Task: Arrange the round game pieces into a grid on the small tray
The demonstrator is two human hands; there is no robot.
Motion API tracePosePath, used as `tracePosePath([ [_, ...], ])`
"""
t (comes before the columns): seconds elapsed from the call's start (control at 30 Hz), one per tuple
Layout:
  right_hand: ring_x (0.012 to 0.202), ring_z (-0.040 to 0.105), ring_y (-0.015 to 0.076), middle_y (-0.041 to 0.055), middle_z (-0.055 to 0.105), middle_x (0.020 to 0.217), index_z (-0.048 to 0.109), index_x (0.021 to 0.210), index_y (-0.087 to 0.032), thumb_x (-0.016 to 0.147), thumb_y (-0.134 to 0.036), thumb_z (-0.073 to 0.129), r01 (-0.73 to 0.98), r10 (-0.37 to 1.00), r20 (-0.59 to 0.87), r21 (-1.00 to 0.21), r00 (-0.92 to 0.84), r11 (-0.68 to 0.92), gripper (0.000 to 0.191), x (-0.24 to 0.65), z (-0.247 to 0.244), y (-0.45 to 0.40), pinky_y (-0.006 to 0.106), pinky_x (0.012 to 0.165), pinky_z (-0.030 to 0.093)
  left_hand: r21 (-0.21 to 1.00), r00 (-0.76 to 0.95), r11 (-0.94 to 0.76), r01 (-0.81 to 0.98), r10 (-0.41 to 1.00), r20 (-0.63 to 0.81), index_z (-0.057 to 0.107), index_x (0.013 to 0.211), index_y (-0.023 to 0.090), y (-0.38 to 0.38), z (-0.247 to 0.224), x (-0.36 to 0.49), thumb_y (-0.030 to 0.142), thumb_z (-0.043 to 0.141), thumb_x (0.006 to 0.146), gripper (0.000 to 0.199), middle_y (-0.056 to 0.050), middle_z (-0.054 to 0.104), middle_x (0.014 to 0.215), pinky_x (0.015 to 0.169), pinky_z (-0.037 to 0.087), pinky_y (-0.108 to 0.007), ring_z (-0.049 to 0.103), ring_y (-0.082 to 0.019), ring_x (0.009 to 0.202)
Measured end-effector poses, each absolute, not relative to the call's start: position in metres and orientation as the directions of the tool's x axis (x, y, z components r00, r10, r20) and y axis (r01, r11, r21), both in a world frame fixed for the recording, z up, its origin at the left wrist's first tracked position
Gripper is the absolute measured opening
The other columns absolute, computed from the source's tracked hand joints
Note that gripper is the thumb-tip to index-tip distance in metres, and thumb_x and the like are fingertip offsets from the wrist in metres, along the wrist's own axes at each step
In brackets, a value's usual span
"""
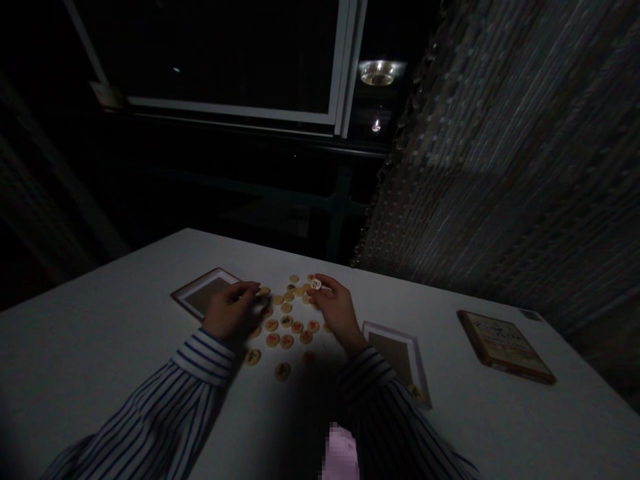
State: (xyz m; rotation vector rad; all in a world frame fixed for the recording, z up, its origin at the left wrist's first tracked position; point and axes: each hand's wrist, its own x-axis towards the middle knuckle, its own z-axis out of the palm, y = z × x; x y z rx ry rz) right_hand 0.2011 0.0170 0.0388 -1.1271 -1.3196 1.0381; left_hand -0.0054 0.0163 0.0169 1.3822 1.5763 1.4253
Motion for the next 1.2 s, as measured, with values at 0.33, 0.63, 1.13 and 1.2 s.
tracePosePath([
  [0.33,0.087,0.055,0.0151,0.0064,0.061,0.098,0.058,0.106,-0.015,0.078,-0.023,0.048,0.734,0.873,0.401,-0.498,-0.278,0.462,0.031,0.200,0.031,0.006,0.026,0.083,0.039,0.820,-0.213,-0.148,0.553,0.926,0.311,0.065,0.093,0.014,0.021,0.016,-0.024,0.041,0.048,0.074,0.037,-0.008,0.068,0.088,0.075,0.047,-0.031,0.061,-0.021,0.084],
  [0.63,0.095,0.055,0.0163,0.0093,0.061,0.106,0.054,0.112,-0.015,0.081,-0.022,0.041,0.829,0.893,0.246,-0.339,-0.378,0.445,0.034,0.193,0.039,0.015,0.024,0.083,0.035,0.568,0.057,-0.155,0.809,0.981,0.186,0.062,0.102,0.016,0.048,0.047,-0.025,0.038,0.047,0.076,0.037,-0.008,0.067,0.097,0.071,0.045,-0.025,0.062,-0.018,0.082],
  [1.13,0.102,0.048,0.0185,0.0064,0.059,0.105,0.056,0.105,-0.020,0.082,-0.027,0.042,0.908,0.923,0.168,-0.187,-0.347,0.375,0.028,0.188,0.029,0.020,0.029,0.082,0.031,0.356,0.181,-0.194,0.914,0.981,0.070,0.066,0.087,0.020,0.075,0.041,-0.026,0.037,0.051,0.071,0.028,-0.010,0.069,0.089,0.064,0.041,-0.025,0.062,-0.021,0.082],
  [1.2,0.099,0.049,0.0179,0.0055,0.060,0.103,0.057,0.102,-0.021,0.082,-0.026,0.042,0.911,0.922,0.153,-0.164,-0.355,0.378,0.025,0.188,0.031,0.018,0.029,0.080,0.030,0.343,0.172,-0.185,0.921,0.983,0.068,0.067,0.084,0.020,0.074,0.040,-0.023,0.036,0.052,0.071,0.025,-0.010,0.069,0.086,0.063,0.040,-0.025,0.063,-0.021,0.081],
])
